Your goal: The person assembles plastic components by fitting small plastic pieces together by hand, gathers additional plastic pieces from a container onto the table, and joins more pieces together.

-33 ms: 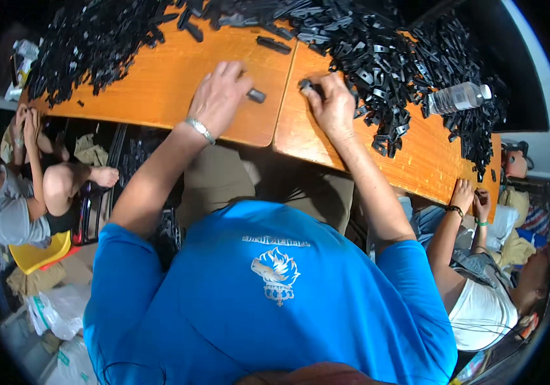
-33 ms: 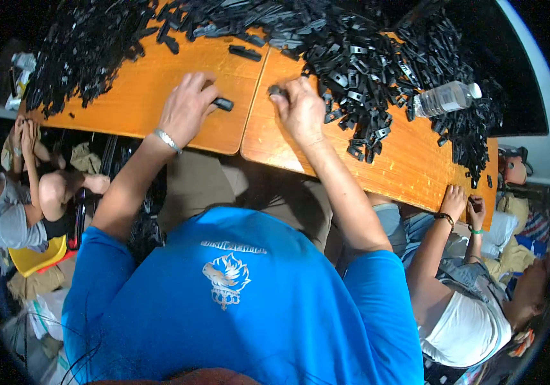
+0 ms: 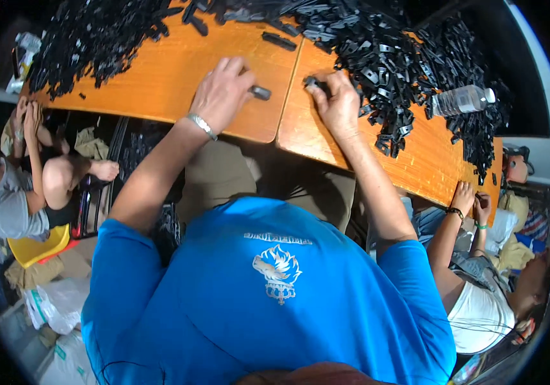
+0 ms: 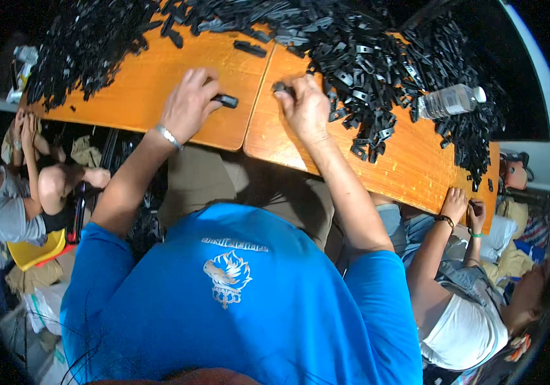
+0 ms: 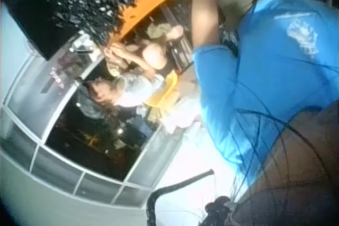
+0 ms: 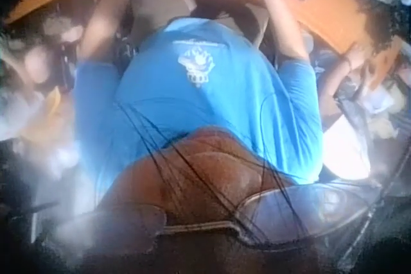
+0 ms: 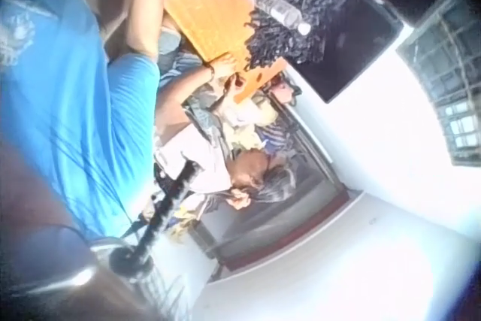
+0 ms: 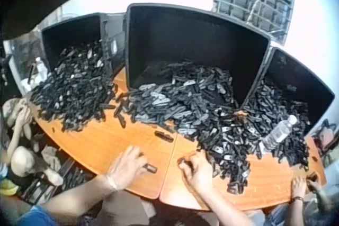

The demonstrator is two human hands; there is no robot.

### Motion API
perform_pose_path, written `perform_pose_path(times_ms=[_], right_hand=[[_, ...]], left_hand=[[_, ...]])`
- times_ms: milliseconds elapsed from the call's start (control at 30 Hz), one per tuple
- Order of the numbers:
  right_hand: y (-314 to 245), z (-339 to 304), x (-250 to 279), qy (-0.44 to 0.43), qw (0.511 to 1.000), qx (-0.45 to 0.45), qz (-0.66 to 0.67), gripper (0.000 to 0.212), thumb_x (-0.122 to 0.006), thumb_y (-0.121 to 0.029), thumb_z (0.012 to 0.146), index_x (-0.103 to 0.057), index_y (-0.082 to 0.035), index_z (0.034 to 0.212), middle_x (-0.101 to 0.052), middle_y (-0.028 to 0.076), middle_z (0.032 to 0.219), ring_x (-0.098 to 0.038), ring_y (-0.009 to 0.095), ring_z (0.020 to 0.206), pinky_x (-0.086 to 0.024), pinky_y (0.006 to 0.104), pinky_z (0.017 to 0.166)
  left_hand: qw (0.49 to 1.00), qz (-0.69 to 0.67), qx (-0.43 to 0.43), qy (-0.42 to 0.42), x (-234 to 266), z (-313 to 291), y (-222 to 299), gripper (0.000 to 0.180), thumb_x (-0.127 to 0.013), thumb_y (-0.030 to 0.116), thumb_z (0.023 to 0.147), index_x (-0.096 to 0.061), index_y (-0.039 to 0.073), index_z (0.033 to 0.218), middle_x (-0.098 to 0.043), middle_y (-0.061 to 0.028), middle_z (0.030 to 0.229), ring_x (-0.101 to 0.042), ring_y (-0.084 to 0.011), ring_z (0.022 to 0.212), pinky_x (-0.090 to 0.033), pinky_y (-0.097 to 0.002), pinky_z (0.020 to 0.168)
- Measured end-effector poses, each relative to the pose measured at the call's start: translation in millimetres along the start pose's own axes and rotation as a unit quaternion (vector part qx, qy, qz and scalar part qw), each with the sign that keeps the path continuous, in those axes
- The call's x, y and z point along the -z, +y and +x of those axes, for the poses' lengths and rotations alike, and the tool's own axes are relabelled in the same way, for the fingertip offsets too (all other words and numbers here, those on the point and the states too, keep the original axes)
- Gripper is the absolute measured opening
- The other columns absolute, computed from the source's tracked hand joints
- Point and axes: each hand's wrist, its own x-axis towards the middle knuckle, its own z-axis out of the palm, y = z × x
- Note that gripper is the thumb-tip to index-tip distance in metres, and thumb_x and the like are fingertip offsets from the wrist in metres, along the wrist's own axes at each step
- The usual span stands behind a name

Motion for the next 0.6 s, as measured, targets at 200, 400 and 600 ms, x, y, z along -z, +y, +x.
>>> perform_pose_path(times_ms=[200,400,600], right_hand=[[-47.0,8.2,-12.4,-0.103,0.986,-0.047,0.122,0.027,-0.089,-0.01,0.085,-0.08,-0.004,0.109,-0.073,0.014,0.098,-0.075,0.028,0.087,-0.06,0.0382,0.075],[-59.3,14.2,-37.7,-0.086,0.99,0.035,0.109,0.029,-0.091,-0.009,0.081,-0.08,-0.005,0.108,-0.072,0.012,0.1,-0.074,0.031,0.088,-0.06,0.0391,0.076],[-52.9,28.3,-29.9,-0.15,0.981,0.04,0.118,0.027,-0.092,-0.012,0.077,-0.082,-0.006,0.102,-0.073,0.011,0.097,-0.074,0.032,0.089,-0.059,0.0412,0.076]], left_hand=[[0.987,-0.125,0.08,0.067,-17.5,-22.3,-22.5,0.03,-0.088,0.012,0.082,-0.074,0.006,0.109,-0.068,-0.011,0.114,-0.064,-0.0343,0.109,-0.053,-0.0441,0.092],[0.98,-0.154,0.104,0.074,-23.1,-24.6,-24.4,0.024,-0.088,0.015,0.083,-0.076,0.006,0.102,-0.068,-0.0091,0.103,-0.066,-0.0325,0.103,-0.054,-0.0443,0.088],[0.979,-0.16,0.097,0.083,-21.7,-21.2,-19.4,0.022,-0.087,0.014,0.083,-0.074,0.005,0.099,-0.065,-0.0104,0.098,-0.065,-0.0335,0.099,-0.053,-0.0446,0.084]])
